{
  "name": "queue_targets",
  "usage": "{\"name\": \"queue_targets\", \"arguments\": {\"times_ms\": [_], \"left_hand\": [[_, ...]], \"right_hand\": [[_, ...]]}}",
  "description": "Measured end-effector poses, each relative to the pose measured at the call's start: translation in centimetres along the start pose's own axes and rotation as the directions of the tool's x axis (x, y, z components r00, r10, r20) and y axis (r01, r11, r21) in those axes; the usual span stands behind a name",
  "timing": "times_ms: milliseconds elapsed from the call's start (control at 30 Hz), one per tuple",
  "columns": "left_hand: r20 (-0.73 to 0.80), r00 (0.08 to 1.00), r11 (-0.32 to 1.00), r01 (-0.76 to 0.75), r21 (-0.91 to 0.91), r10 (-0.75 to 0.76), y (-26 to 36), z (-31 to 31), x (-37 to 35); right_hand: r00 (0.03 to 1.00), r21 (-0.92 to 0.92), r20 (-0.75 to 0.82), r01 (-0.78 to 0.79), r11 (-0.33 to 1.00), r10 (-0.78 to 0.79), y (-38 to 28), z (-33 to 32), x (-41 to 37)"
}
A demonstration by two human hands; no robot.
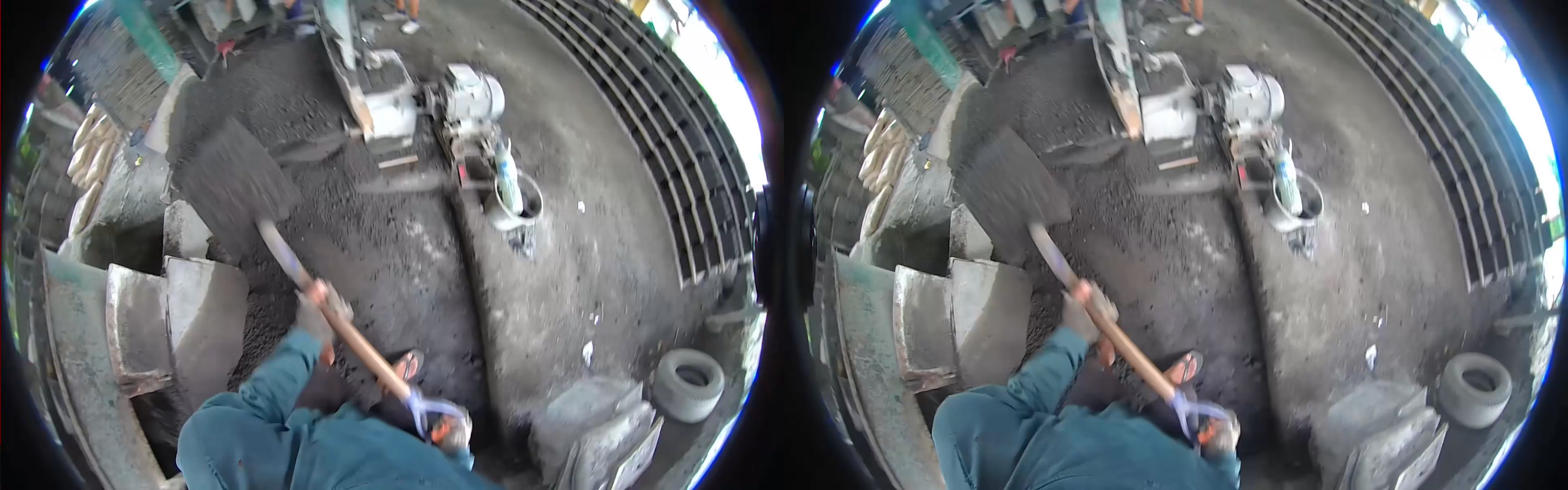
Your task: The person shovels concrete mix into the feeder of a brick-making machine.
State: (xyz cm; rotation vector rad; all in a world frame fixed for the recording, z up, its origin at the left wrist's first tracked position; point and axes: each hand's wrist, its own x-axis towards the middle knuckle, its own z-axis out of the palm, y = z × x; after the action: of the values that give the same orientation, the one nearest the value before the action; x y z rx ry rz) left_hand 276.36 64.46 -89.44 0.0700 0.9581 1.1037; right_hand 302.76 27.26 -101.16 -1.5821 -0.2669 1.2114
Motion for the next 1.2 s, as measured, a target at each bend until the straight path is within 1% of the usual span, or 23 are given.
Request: {"name": "queue_targets", "arguments": {"times_ms": [33,100,167,233,267,333,400,433,500,567,600,700,767,833,867,900,933,967,1000,1033,1100,1133,1200], "left_hand": [[0.307,0.947,0.995,-0.078,-0.055,0.091,1.7,-1.4,2.8],[0.346,0.932,0.993,0.081,0.089,-0.107,1.7,-1.3,4.4],[0.136,0.935,0.945,0.319,0.076,-0.327,-3.9,-1.0,2.7],[0.026,0.805,0.803,0.593,-0.068,-0.592,-11.6,-4.3,2.9],[0.021,0.785,0.786,0.619,0.0,-0.619,-16.3,-7.4,4.0],[-0.15,0.66,0.676,0.725,-0.131,-0.736,-24.6,-11.5,6.0],[-0.077,0.634,0.635,0.772,0.012,-0.769,-31.2,-14.1,6.9],[-0.173,0.599,0.593,0.8,0.09,-0.782,-35.4,-16.3,6.5],[-0.245,0.389,0.405,0.914,-0.016,-0.888,-38.5,-15.3,5.4],[-0.294,0.44,0.454,0.891,0.023,-0.849,-40.0,-13.9,5.2],[-0.313,0.459,0.48,0.877,0.012,-0.831,-39.9,-13.4,6.1],[-0.309,0.597,0.596,0.795,0.11,-0.74,-35.6,-10.6,13.6],[-0.205,0.655,0.644,0.755,0.123,-0.728,-32.1,-10.4,21.3],[-0.061,0.771,0.714,0.614,0.335,-0.634,-27.8,-12.7,32.0],[0.084,0.71,0.713,0.683,0.161,-0.699,-25.7,-16.0,38.2],[-0.164,0.758,0.713,0.65,0.263,-0.631,-21.5,-15.2,40.7],[-0.259,0.778,0.689,0.627,0.363,-0.572,-17.6,-13.7,40.0],[-0.08,0.783,0.714,0.6,0.362,-0.617,-16.4,-16.3,39.5],[-0.162,0.761,0.698,0.644,0.313,-0.629,-15.5,-15.6,38.1],[-0.247,0.727,0.683,0.686,0.252,-0.64,-15.1,-14.6,35.7],[-0.18,0.795,0.738,0.605,0.3,-0.579,-16.6,-14.8,33.1],[-0.337,0.756,0.726,0.645,0.239,-0.561,-16.7,-13.3,32.7],[-0.296,0.763,0.742,0.638,0.204,-0.575,-16.1,-12.2,33.2]], "right_hand": [[0.98,0.337,0.17,-0.156,0.929,0.103,-1.4,0.8,1.1],[0.99,0.148,0.14,-0.024,0.989,0.003,-6.1,1.5,1.1],[0.945,0.322,-0.26,-0.108,0.941,0.198,-8.4,-0.4,-0.9],[0.877,0.268,-0.421,-0.123,0.955,0.231,-5.3,-5.4,-4.1],[0.836,0.248,-0.476,-0.17,0.954,0.273,-3.9,-7.2,-6.4],[0.705,0.114,-0.657,-0.256,0.96,0.266,-2.5,-6.9,-10.1],[0.613,0.064,-0.756,-0.279,0.958,0.229,-2.5,-3.7,-11.3],[0.567,0.035,-0.798,-0.297,0.954,0.205,-2.8,-2.0,-12.0],[0.524,0.032,-0.829,-0.308,0.951,0.198,-3.8,1.8,-9.8],[0.566,-0.024,-0.806,-0.322,0.947,0.172,-3.3,3.2,-7.1],[0.582,0.144,-0.775,-0.215,0.966,0.245,-3.9,3.3,-5.4],[0.66,0.254,-0.673,-0.219,0.942,0.334,-8.1,9.4,2.3],[0.708,0.312,-0.633,-0.14,0.94,0.315,-5.9,12.4,8.6],[0.851,0.371,-0.408,-0.178,0.912,0.332,-6.7,18.5,15.6],[0.874,0.292,-0.394,-0.174,0.94,0.284,-6.3,22.2,18.2],[0.932,0.273,-0.265,-0.174,0.946,0.248,-4.0,24.2,19.3],[0.953,-0.198,-0.297,0.004,0.98,-0.064,-2.9,25.6,19.3],[0.949,-0.216,-0.305,0.013,0.976,-0.08,-3.2,26.4,18.1],[0.945,-0.233,-0.313,0.021,0.972,-0.096,-3.5,27.3,17.0],[0.928,0.198,-0.316,-0.138,0.97,0.197,-5.1,27.8,15.0],[0.904,0.192,-0.405,-0.06,0.98,0.135,-3.0,24.9,14.2],[0.922,0.329,-0.345,-0.055,0.943,0.174,-6.2,24.7,14.0],[0.91,0.278,-0.393,-0.022,0.96,0.134,-3.5,23.7,14.9]]}}
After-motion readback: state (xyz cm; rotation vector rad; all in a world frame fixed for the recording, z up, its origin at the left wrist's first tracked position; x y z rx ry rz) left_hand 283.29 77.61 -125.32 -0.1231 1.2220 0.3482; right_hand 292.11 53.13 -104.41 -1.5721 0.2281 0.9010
